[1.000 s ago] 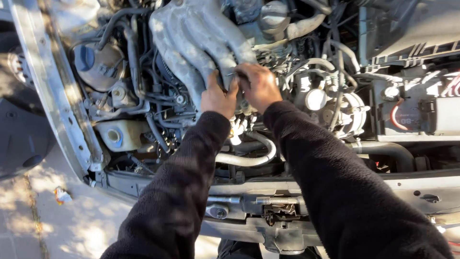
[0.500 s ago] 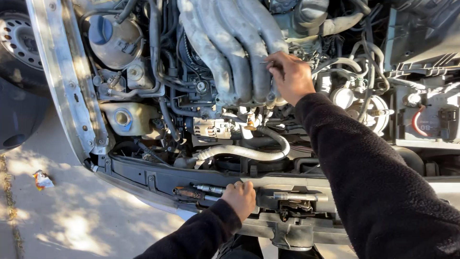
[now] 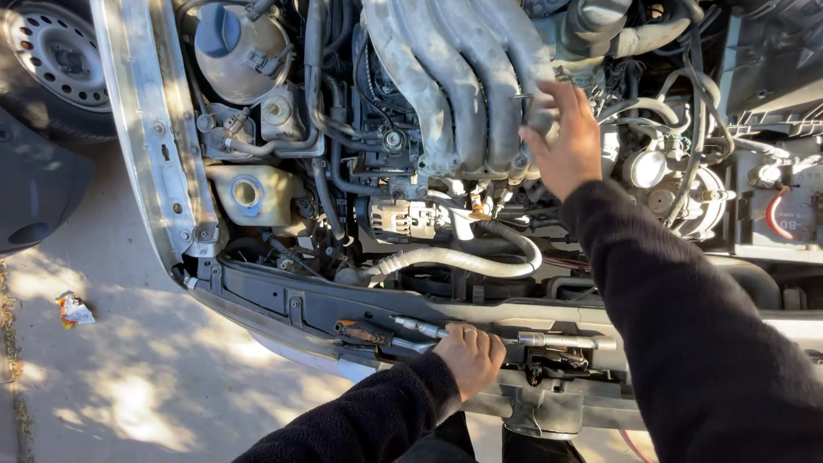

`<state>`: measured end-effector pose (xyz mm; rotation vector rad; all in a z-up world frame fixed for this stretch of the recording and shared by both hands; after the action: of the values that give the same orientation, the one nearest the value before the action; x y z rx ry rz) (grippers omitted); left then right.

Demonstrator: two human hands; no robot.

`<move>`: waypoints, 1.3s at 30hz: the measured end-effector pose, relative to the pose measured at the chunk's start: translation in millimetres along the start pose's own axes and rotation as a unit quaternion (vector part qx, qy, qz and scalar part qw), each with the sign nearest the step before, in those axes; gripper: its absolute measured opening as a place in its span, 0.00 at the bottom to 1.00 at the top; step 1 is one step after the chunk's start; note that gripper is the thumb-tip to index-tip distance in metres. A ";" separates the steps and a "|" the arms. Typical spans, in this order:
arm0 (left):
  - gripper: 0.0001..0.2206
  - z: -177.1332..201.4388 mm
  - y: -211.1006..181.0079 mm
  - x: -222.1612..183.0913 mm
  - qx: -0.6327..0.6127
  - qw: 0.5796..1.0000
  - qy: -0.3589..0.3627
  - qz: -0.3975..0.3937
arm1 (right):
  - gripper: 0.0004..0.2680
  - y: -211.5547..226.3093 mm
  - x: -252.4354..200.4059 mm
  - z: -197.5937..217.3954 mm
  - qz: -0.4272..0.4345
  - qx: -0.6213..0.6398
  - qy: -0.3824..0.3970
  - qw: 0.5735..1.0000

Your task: The person works under the open hood of a car with the engine exposed. They use a socket wrench to loosen and remove fasteners from the engine's intake manifold area, reposition the wrench on different bolts, and manipulate components by hand before stepping away from the car at the end.

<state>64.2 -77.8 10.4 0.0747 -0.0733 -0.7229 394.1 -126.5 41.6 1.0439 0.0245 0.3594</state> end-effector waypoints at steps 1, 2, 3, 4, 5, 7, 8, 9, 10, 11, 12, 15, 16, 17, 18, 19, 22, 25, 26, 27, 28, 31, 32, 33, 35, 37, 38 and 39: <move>0.10 3.5 -2.7 -0.1 0.004 1.000 -0.030 -0.004 | 0.24 9.2 -7.0 3.9 0.020 -0.046 -0.021 0.999; 0.10 7.3 -3.0 -3.0 0.005 0.999 -0.032 -0.004 | 0.24 23.3 -29.0 -0.6 0.022 -0.047 -0.022 0.998; 0.12 4.9 -6.8 -4.9 -0.012 1.000 -0.006 -0.023 | 0.16 24.2 -51.3 -20.2 -0.035 -0.041 0.057 0.997; 0.13 2.5 -11.1 -7.1 -0.028 0.998 0.020 -0.043 | 0.10 25.2 -77.5 -39.7 -0.090 -0.035 0.137 0.986; 0.13 2.9 -15.4 -8.4 -0.029 0.998 0.019 -0.043 | 0.10 39.2 -98.0 -46.5 -0.091 -0.036 0.137 0.986; 0.14 1.7 -31.2 -11.0 -0.042 0.996 0.027 -0.079 | 0.11 43.0 -178.9 -106.0 -0.257 0.033 0.402 0.878; 0.14 12.0 -33.2 -8.3 -0.041 0.996 0.026 -0.079 | 0.11 39.0 -196.2 -117.0 -0.257 0.032 0.402 0.878; 0.14 22.5 -38.3 -6.4 -0.064 0.993 0.025 -0.097 | 0.11 41.3 -213.3 -131.3 -0.240 0.073 0.409 0.877; 0.14 33.3 -43.9 -4.2 -0.087 0.989 0.025 -0.114 | 0.11 43.5 -230.4 -144.6 -0.222 0.113 0.416 0.875; 0.14 40.3 -49.2 -4.7 -0.086 0.989 0.024 -0.116 | 0.11 54.2 -227.0 -140.4 -0.222 0.113 0.413 0.876; 0.14 52.9 -53.5 -4.3 -0.118 0.986 -0.002 -0.113 | 0.10 61.4 -228.3 -137.5 -0.244 0.109 0.426 0.864; 0.12 61.3 -83.3 -17.3 -0.151 0.981 -0.048 -0.112 | 0.09 68.9 -233.2 -126.7 -0.277 0.136 0.432 0.848; 0.09 60.6 -93.9 -22.4 -0.150 0.981 -0.067 -0.104 | 0.09 70.1 -234.8 -122.5 -0.282 0.163 0.434 0.840; 0.09 54.5 -104.1 -26.6 -0.150 0.980 -0.071 -0.113 | 0.09 71.5 -237.5 -119.2 -0.285 0.163 0.424 0.844; 0.06 56.0 -110.1 -30.9 -0.143 0.977 -0.118 -0.105 | 0.10 74.3 -243.4 -117.7 -0.285 0.165 0.436 0.838; 0.04 57.7 -117.6 -35.6 -0.139 0.971 -0.167 -0.101 | 0.12 75.5 -250.2 -113.4 -0.288 0.167 0.442 0.833; 0.10 71.7 -115.3 -45.6 -0.090 0.963 -0.204 -0.152 | 0.09 58.9 -268.2 -103.5 -0.367 0.253 0.366 0.817; 0.11 10.8 -95.1 -79.1 -0.285 0.946 -0.109 -0.106 | 0.06 21.5 -306.0 -96.4 -0.496 0.502 0.184 0.684; 0.11 46.6 -75.9 -35.2 -0.297 0.940 -0.115 -0.126 | 0.06 26.7 -309.6 -80.0 -0.502 0.501 0.161 0.687; 0.07 88.9 -44.3 -7.9 -0.183 0.969 -0.135 -0.094 | 0.05 25.7 -312.7 -62.1 -0.526 0.524 0.072 0.666; 0.02 139.1 -13.4 0.8 -0.068 0.984 -0.157 -0.058 | 0.05 25.7 -317.3 -44.8 -0.545 0.542 -0.016 0.639; 0.11 127.3 -8.9 3.7 -0.170 0.973 -0.155 -0.026 | 0.05 46.1 -325.6 1.2 -0.537 0.612 -0.166 0.556; 0.11 130.7 -13.8 10.9 -0.172 0.972 -0.156 -0.034 | 0.05 48.1 -327.1 9.5 -0.535 0.614 -0.174 0.554; 0.11 133.7 -17.8 17.9 -0.206 0.965 -0.155 -0.041 | 0.03 47.3 -330.0 21.4 -0.527 0.617 -0.214 0.544; 0.12 138.2 -26.5 31.9 -0.241 0.957 -0.153 -0.057 | 0.02 39.2 -339.0 36.9 -0.516 0.620 -0.261 0.530; 0.13 146.2 -35.1 41.5 -0.230 0.953 -0.183 -0.070 | 0.03 23.3 -345.4 54.6 -0.467 0.603 -0.292 0.576; 0.13 130.3 -46.9 33.6 -0.232 0.953 -0.182 -0.076 | 0.03 5.4 -356.2 60.4 -0.466 0.604 -0.298 0.574; 0.09 121.5 -57.9 22.4 -0.254 0.938 -0.214 -0.099 | 0.05 -15.6 -371.8 68.5 -0.465 0.609 -0.350 0.539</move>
<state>31.6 -141.2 126.8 -0.5817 -0.2955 -0.9317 61.4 -303.5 7.6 2.2987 0.1167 -1.3250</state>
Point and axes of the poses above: each hand's wrist, its own x-axis towards the middle knuckle, its own z-axis out of the back of the hand, y = z × x, the point moved 10 cm from there along x, towards the middle knuckle, and after that the axes turned 10 degrees about x, right-handed, at the moved point
